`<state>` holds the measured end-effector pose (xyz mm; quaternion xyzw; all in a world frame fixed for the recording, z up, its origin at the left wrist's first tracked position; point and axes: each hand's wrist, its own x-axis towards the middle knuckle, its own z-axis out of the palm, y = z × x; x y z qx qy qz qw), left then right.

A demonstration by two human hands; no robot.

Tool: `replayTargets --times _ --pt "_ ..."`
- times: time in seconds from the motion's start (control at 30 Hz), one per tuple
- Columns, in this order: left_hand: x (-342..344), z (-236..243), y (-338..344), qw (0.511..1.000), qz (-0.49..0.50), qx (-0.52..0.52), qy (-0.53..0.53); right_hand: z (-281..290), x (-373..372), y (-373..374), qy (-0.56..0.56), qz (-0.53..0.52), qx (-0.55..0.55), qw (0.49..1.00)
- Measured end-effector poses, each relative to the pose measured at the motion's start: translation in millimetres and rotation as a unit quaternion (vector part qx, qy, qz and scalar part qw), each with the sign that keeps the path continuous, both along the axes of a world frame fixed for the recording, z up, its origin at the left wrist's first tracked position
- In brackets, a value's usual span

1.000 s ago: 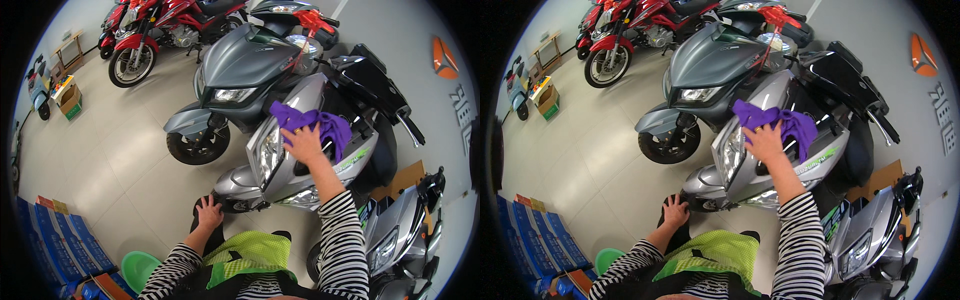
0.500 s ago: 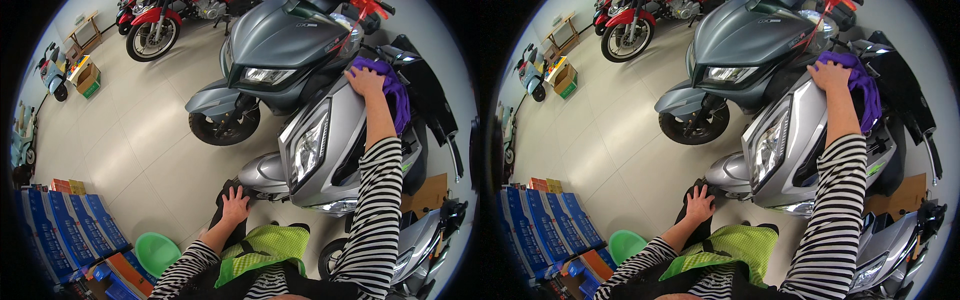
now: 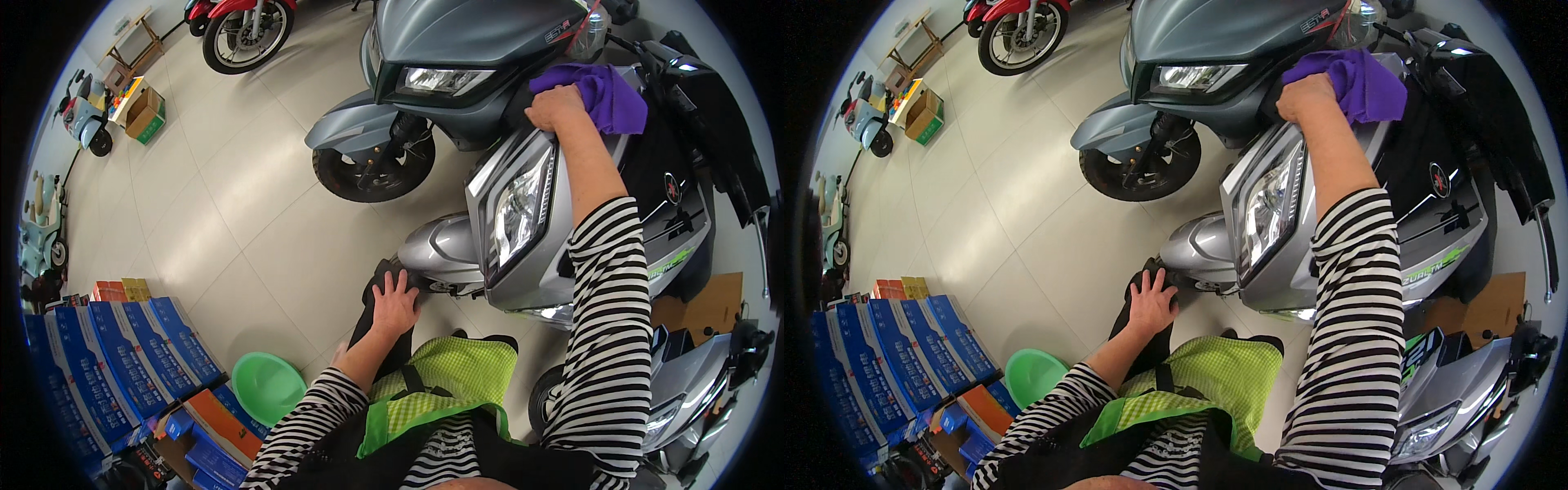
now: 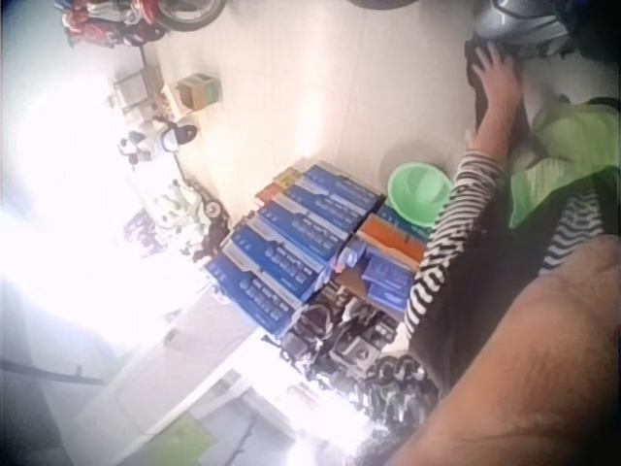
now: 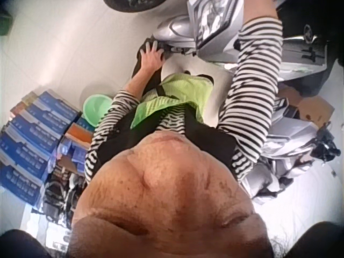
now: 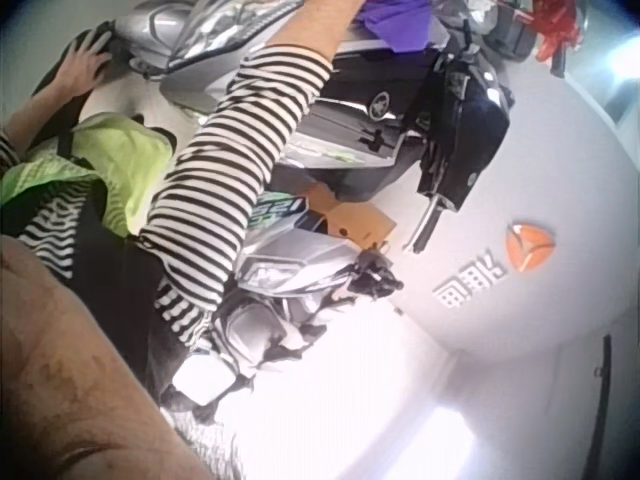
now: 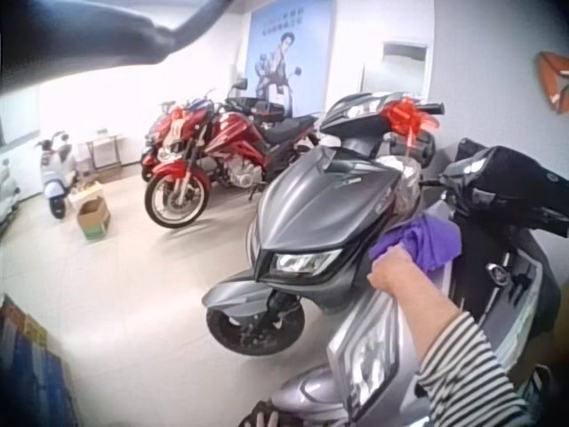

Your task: The person wipes the front fairing and headlight area of a silver Suzuki motorcycle with a purple cloth. They move around the front of the bike, wiping different sections of the bodywork and headlight assembly.

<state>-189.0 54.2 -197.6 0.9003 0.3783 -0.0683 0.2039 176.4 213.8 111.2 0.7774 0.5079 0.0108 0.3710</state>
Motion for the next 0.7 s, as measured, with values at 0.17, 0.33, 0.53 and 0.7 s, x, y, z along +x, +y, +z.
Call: replayTargets --times 0.17,0.33,0.53,0.7 --pt "-1 2 -1 1.0 0.005 -0.01 -0.001 -30 -40 -22 -0.004 0.072 -0.032 0.997" --pt "-4 5 -3 1.0 0.01 -0.02 0.007 -96 -77 -60 0.006 0.218 -0.056 0.974" --pt "-8 5 -7 1.0 0.015 0.003 0.002 -194 -122 -145 0.155 0.11 0.223 0.956" --pt "-10 7 -10 1.0 0.011 0.006 0.016 -158 -116 -210 0.024 0.304 0.225 0.925"
